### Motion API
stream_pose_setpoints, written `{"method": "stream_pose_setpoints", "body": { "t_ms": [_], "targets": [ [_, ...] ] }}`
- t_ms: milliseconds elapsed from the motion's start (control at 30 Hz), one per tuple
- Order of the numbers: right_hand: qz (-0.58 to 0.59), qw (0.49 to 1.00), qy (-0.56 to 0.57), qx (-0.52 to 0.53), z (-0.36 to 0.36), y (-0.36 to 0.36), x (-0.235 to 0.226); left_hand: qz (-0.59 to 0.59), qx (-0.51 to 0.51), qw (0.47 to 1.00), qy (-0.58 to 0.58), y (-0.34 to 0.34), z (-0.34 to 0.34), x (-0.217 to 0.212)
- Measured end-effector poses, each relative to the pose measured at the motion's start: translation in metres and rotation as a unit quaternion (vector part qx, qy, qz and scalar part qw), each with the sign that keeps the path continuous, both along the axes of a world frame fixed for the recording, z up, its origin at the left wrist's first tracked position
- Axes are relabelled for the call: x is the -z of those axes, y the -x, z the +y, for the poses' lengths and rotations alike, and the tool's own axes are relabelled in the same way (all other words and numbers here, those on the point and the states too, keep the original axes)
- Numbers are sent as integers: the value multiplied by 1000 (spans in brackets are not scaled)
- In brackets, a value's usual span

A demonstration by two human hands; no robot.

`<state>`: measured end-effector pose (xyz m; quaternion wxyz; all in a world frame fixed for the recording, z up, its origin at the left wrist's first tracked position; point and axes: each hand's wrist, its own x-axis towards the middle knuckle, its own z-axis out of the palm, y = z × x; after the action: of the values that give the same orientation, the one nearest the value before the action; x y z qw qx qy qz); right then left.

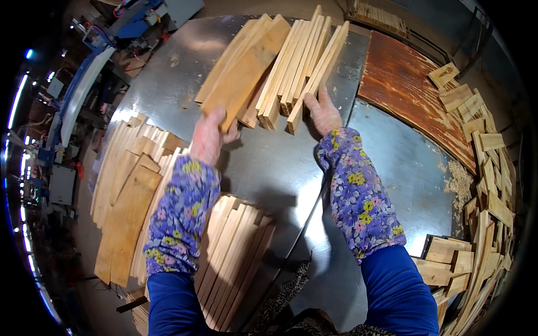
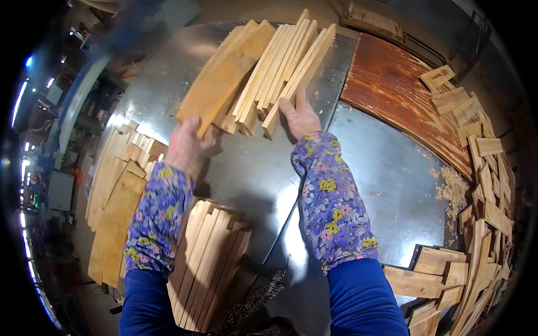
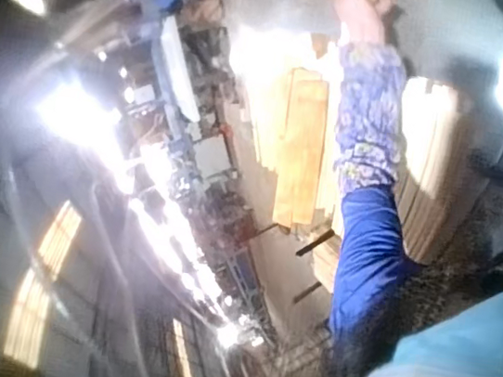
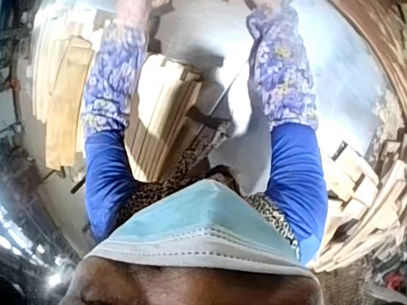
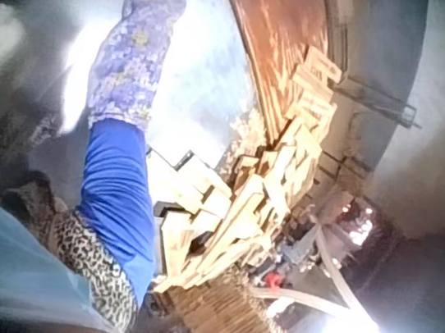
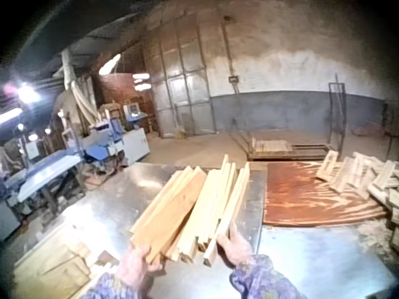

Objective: The person repeatedly picks up thin wooden planks from a pile on a metal table and stacks them into a neat pile. The person handles the planks one at a time or in small groups, aligning them before placing them on the growing stack.

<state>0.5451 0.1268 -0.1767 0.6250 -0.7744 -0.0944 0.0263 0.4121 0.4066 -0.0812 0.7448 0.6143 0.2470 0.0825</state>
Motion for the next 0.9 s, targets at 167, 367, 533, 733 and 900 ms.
{"method": "stream_pose_setpoints", "body": {
  "t_ms": [167,367,533,733,900],
  "targets": [
    [192,948,-248,-62,-8,49,0,-49,7,998,41,140,-3,-30],
    [271,786,-514,-212,-40,258,-12,29,108,968,224,353,-117,-69],
    [338,871,-339,109,-74,444,-95,249,215,944,39,579,-123,32],
    [347,935,24,73,78,593,-56,113,345,842,-400,559,-34,-75],
    [284,911,297,-43,106,617,-64,173,73,964,-190,504,-131,-92]
  ]
}}
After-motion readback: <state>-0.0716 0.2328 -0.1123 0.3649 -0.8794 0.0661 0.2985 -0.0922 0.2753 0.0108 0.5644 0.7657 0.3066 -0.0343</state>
